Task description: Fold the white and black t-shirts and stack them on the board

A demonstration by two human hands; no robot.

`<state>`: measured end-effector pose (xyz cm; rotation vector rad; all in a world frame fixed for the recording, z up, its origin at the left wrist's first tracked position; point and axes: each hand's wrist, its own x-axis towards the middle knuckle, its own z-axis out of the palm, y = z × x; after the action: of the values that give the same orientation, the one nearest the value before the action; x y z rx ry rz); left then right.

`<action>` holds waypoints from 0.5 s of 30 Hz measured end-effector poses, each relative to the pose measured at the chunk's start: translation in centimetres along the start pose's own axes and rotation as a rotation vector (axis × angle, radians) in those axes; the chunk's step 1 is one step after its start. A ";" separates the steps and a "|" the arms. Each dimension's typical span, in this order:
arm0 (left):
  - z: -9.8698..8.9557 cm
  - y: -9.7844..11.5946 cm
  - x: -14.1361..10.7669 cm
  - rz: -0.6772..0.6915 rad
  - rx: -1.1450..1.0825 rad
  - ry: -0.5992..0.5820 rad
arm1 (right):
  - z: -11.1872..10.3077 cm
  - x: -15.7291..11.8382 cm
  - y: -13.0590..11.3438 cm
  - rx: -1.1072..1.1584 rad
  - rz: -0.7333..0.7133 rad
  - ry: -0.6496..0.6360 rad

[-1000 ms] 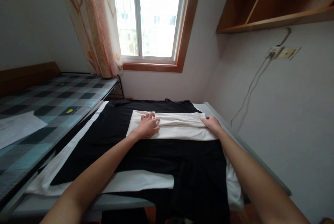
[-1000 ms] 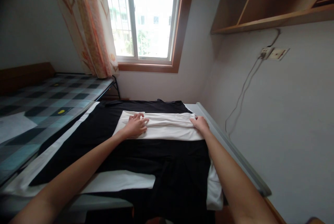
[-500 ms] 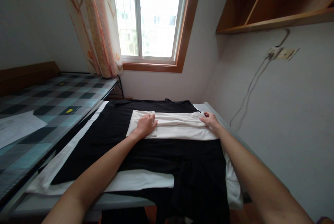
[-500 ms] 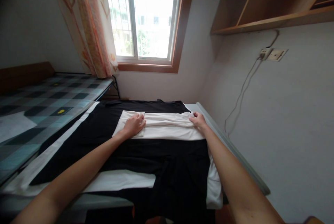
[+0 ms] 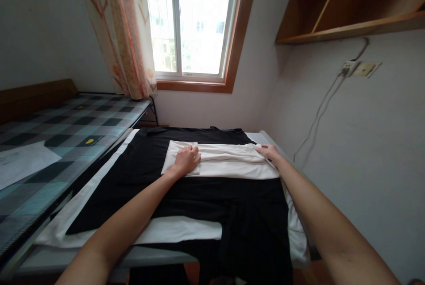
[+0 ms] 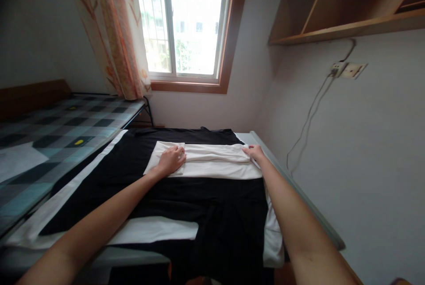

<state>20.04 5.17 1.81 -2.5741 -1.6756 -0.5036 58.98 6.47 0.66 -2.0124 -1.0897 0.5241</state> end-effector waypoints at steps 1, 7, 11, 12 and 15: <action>0.0 0.0 0.0 -0.006 -0.003 -0.003 | 0.1 0.0 0.0 0.003 -0.009 -0.002; -0.2 0.2 -0.1 -0.018 0.006 -0.007 | 0.6 0.0 -0.1 0.060 -0.060 0.046; -0.1 0.1 -0.1 -0.007 0.004 0.000 | 0.2 -0.4 -0.8 0.268 -0.004 0.010; -0.1 0.1 -0.1 -0.007 0.004 0.002 | 0.0 -0.5 -1.1 0.312 0.035 -0.040; 0.0 0.0 -0.1 0.000 0.001 0.005 | -0.6 -1.0 -1.5 0.335 0.148 -0.202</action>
<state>20.04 5.12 1.79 -2.5700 -1.6736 -0.5089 58.01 5.86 2.25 -1.7787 -0.9023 0.9396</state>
